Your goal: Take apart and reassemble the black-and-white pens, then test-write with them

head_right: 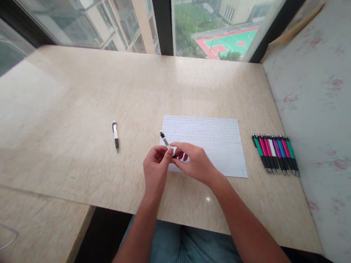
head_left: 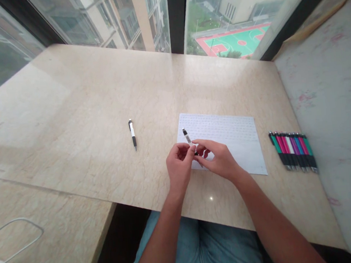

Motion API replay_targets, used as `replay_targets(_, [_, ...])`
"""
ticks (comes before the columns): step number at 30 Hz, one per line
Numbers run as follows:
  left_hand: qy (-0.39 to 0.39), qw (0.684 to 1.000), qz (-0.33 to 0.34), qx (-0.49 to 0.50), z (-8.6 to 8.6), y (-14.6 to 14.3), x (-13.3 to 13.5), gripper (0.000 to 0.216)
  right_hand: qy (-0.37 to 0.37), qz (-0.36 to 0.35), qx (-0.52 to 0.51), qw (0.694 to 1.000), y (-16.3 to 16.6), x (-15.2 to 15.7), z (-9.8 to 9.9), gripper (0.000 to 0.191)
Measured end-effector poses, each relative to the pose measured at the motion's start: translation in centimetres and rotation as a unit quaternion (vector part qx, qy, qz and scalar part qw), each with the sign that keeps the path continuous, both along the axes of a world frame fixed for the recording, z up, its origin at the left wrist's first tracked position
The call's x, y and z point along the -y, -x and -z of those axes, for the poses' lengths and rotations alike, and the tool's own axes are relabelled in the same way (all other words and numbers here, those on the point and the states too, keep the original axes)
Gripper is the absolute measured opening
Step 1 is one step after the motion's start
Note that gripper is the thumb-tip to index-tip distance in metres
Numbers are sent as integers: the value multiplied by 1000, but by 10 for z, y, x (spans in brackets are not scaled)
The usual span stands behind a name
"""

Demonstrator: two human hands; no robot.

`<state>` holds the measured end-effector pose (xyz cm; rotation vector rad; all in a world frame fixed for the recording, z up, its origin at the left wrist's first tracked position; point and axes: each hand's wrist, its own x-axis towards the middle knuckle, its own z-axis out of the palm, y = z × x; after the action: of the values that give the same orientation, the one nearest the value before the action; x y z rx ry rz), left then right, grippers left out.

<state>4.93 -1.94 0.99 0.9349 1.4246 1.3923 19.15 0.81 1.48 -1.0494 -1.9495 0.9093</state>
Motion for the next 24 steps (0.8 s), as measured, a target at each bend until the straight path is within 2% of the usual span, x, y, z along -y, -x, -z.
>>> replay_targets(4, [-18, 993, 88, -75, -7, 15, -11, 23, 152, 1, -126, 980, -8, -3, 3, 61])
replay_targets(6, [-40, 979, 126, -158, -8, 29, -18, 22, 214, 10, -190, 958, -17, -7, 6, 78])
replay_targets(8, [-66, 957, 127, -252, -5, 44, -25, 20, 246, 28, -246, 937, -27, -10, 8, 92])
replay_targets(11, [-76, 930, 119, -340, 3, 64, -29, 16, 260, 53, -305, 915, -38, -14, 10, 102])
replay_targets(14, [-121, 909, 111, -384, 12, 72, -27, 15, 263, 87, -332, 902, -39, -15, 10, 94])
replay_targets(16, [-158, 887, 128, -415, 16, 73, -25, 20, 258, 122, -341, 896, -38, -16, 9, 86])
replay_targets(18, [-179, 860, 150, -454, 17, 72, -24, 25, 251, 150, -349, 890, -38, -16, 9, 88])
replay_targets(24, [-154, 787, 220, -555, 12, 70, -18, 38, 241, 173, -375, 878, -40, -17, 11, 99])
